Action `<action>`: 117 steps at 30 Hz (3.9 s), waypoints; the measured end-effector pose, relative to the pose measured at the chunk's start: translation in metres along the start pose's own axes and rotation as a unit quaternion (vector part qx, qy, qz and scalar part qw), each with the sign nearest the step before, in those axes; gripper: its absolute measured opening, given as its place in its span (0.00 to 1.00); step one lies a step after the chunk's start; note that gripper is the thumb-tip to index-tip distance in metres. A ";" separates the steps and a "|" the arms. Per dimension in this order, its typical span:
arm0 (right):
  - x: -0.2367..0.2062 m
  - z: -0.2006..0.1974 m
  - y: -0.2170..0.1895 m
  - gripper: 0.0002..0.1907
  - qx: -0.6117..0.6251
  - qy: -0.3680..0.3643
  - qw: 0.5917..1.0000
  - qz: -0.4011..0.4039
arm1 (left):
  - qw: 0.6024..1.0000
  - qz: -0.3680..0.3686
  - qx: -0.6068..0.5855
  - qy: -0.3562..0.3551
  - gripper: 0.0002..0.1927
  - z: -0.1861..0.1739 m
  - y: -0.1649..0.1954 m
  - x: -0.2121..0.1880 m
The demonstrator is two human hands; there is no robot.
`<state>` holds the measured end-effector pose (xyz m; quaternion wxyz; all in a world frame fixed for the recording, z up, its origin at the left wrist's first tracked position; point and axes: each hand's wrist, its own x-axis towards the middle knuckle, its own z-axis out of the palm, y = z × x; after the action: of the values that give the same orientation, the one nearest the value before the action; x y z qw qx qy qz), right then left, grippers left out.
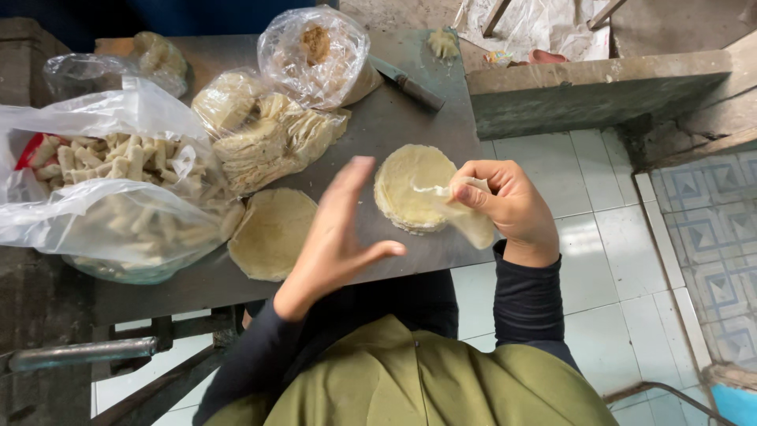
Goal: The person stretches thin pieces of dough by hand and lays them over round dough bases on a metal table, building up layered rounds. They then use a knife to cut the stacked dough rounds into pieces on the table.
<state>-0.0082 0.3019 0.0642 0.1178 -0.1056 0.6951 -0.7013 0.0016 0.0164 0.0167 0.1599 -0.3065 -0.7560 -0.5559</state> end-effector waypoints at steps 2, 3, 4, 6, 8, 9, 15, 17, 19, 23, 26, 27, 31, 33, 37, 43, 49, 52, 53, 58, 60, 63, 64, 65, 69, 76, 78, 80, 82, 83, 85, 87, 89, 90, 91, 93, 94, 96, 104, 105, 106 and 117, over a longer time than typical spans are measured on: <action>-0.001 -0.005 -0.002 0.13 -0.020 -0.002 1.000 -0.017 | 0.979 -0.067 -0.169 -0.097 0.34 0.016 -0.007 0.027; -0.001 -0.009 -0.004 0.13 -0.031 -0.003 0.999 -0.027 | 0.968 -0.127 -0.173 -0.127 0.24 0.025 -0.009 0.038; 0.002 -0.014 -0.005 0.11 -0.051 0.014 0.998 -0.031 | 0.953 -0.186 -0.177 -0.159 0.15 0.030 -0.011 0.048; 0.008 -0.023 -0.004 0.09 -0.087 0.049 0.994 -0.032 | 0.974 -0.158 -0.133 -0.097 0.10 0.035 -0.017 0.066; 0.009 -0.029 -0.002 0.06 -0.222 0.124 0.959 -0.123 | 0.994 -0.082 -0.056 -0.054 0.07 0.036 -0.023 0.080; 0.010 -0.031 0.000 0.04 -0.288 0.158 0.930 -0.168 | 0.999 -0.019 0.000 -0.043 0.06 0.033 -0.028 0.085; 0.004 -0.015 0.042 0.12 -0.428 0.160 0.867 -0.198 | 0.969 0.129 0.196 -0.073 0.05 0.043 -0.056 0.062; -0.001 -0.005 0.062 0.10 -0.502 0.141 0.823 -0.225 | 0.958 0.123 0.236 -0.107 0.08 0.052 -0.066 0.041; -0.005 -0.001 0.079 0.10 -0.543 0.127 0.800 -0.223 | 0.941 0.118 0.281 -0.145 0.11 0.060 -0.075 0.021; -0.018 0.000 0.099 0.10 -0.560 0.129 0.795 -0.193 | 0.935 0.116 0.295 -0.157 0.09 0.067 -0.088 -0.001; -0.020 0.001 0.103 0.10 -0.567 0.133 0.787 -0.204 | 0.931 0.117 0.307 -0.158 0.08 0.065 -0.087 -0.004; -0.020 0.001 0.103 0.11 -0.570 0.132 0.784 -0.209 | 0.928 0.121 0.316 -0.156 0.08 0.065 -0.085 -0.004; -0.022 0.005 0.092 0.14 -0.568 0.110 0.795 -0.183 | 0.929 0.108 0.318 -0.159 0.08 0.061 -0.070 0.000; -0.024 0.009 0.082 0.18 -0.559 0.091 0.810 -0.152 | 0.945 0.095 0.285 -0.132 0.15 0.056 -0.060 -0.002; -0.022 0.039 0.065 0.20 -0.474 0.145 0.854 -0.159 | 0.977 -0.019 0.212 -0.029 0.19 0.018 -0.036 -0.028; 0.015 0.114 0.065 0.12 -0.352 0.079 0.911 -0.201 | 0.826 -0.194 0.488 0.204 0.12 -0.057 -0.021 -0.085; 0.088 0.175 0.090 0.14 -0.379 -0.017 0.894 -0.239 | 0.805 -0.291 0.484 0.179 0.18 -0.067 -0.027 -0.117; 0.116 0.194 0.105 0.15 -0.456 -0.040 0.849 -0.264 | 0.836 -0.317 0.410 0.182 0.07 -0.068 -0.036 -0.121; 0.122 0.197 0.109 0.14 -0.485 -0.047 0.832 -0.264 | 0.850 -0.350 0.344 0.190 0.07 -0.068 -0.039 -0.122; 0.132 0.201 0.119 0.08 -0.523 -0.058 0.811 -0.257 | 0.852 -0.458 0.083 0.239 0.10 -0.063 -0.054 -0.131; 0.132 0.198 0.115 0.06 -0.533 -0.068 0.804 -0.254 | 0.870 -0.414 0.029 0.266 0.10 -0.063 -0.063 -0.135; 0.124 0.194 0.102 0.05 -0.461 -0.104 0.859 -0.198 | 0.857 -0.377 -0.190 0.295 0.12 -0.062 -0.073 -0.139; 0.121 0.192 0.095 0.03 -0.445 -0.107 0.868 -0.194 | 0.834 -0.364 -0.284 0.302 0.14 -0.061 -0.074 -0.140; 0.116 0.189 0.087 0.03 -0.428 -0.112 0.877 -0.189 | 0.842 -0.351 -0.278 0.300 0.16 -0.060 -0.073 -0.140; 0.094 0.183 0.057 0.05 -0.430 -0.054 0.853 -0.291 | 0.870 -0.329 -0.238 0.277 0.19 -0.059 -0.060 -0.133; 0.047 0.134 0.029 0.04 -0.238 -0.048 0.968 -0.065 | 0.904 -0.298 -0.296 0.075 0.16 -0.095 -0.032 -0.087; 0.037 0.120 0.039 0.06 -0.088 -0.067 0.993 0.046 | 0.937 -0.295 -0.186 0.020 0.15 -0.099 -0.039 -0.061; 0.042 0.121 0.063 0.08 -0.069 -0.047 0.995 0.051 | 0.971 -0.235 -0.008 0.035 0.17 -0.094 -0.047 -0.036; 0.043 0.125 0.086 0.07 -0.110 -0.037 0.992 0.057 | 0.960 -0.102 0.229 0.120 0.23 -0.075 -0.051 -0.018; 0.046 0.127 0.095 0.07 -0.161 -0.037 0.985 0.059 | 0.960 -0.095 0.232 0.126 0.22 -0.066 -0.049 -0.017; 0.049 0.122 0.104 0.09 -0.241 -0.066 0.968 0.000 | 0.958 -0.084 0.238 0.135 0.20 -0.045 -0.037 -0.027; 0.053 0.116 0.104 0.13 -0.296 -0.129 0.939 -0.115 | 0.951 -0.133 0.276 0.039 0.18 -0.024 -0.023 -0.046; 0.058 0.109 0.098 0.15 -0.306 -0.166 0.931 -0.112 | 0.960 -0.200 0.192 0.027 0.22 -0.011 -0.016 -0.061; 0.060 0.107 0.094 0.17 -0.310 -0.186 0.925 -0.113 | 0.961 -0.232 0.150 0.023 0.24 -0.005 -0.017 -0.065; 0.061 0.107 0.090 0.16 -0.336 -0.187 0.912 -0.144 | 0.958 -0.250 0.134 0.036 0.25 0.000 -0.020 -0.067; 0.063 0.107 0.083 0.16 -0.384 -0.187 0.880 -0.207 | 0.952 -0.283 0.103 0.062 0.27 0.009 -0.028 -0.068; 0.063 0.107 0.080 0.15 -0.390 -0.176 0.879 -0.211 | 0.948 -0.304 0.064 0.065 0.24 0.011 -0.033 -0.068; 0.058 0.109 0.078 0.15 -0.400 -0.152 0.878 -0.214 | 0.935 -0.347 -0.016 0.064 0.20 0.015 -0.041 -0.069; 0.042 0.112 0.091 0.13 -0.256 -0.096 0.961 -0.041 | 0.938 -0.342 -0.042 0.033 0.18 0.013 -0.044 -0.066; 0.042 0.111 0.093 0.14 -0.220 -0.106 0.969 -0.032 | 0.939 -0.341 -0.034 0.033 0.18 0.012 -0.043 -0.065; 0.042 0.110 0.093 0.15 -0.197 -0.110 0.974 -0.036 | 0.939 -0.340 -0.020 0.040 0.18 0.013 -0.042 -0.064; 0.023 0.111 0.101 0.16 -0.356 -0.125 0.906 -0.191 | 0.949 -0.305 0.061 0.059 0.14 0.004 -0.045 -0.063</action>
<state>0.0060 0.1887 -0.0358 0.0225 -0.3584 0.8444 -0.3975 0.0207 -0.0065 -0.0547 0.0454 -0.0179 -0.8350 -0.5481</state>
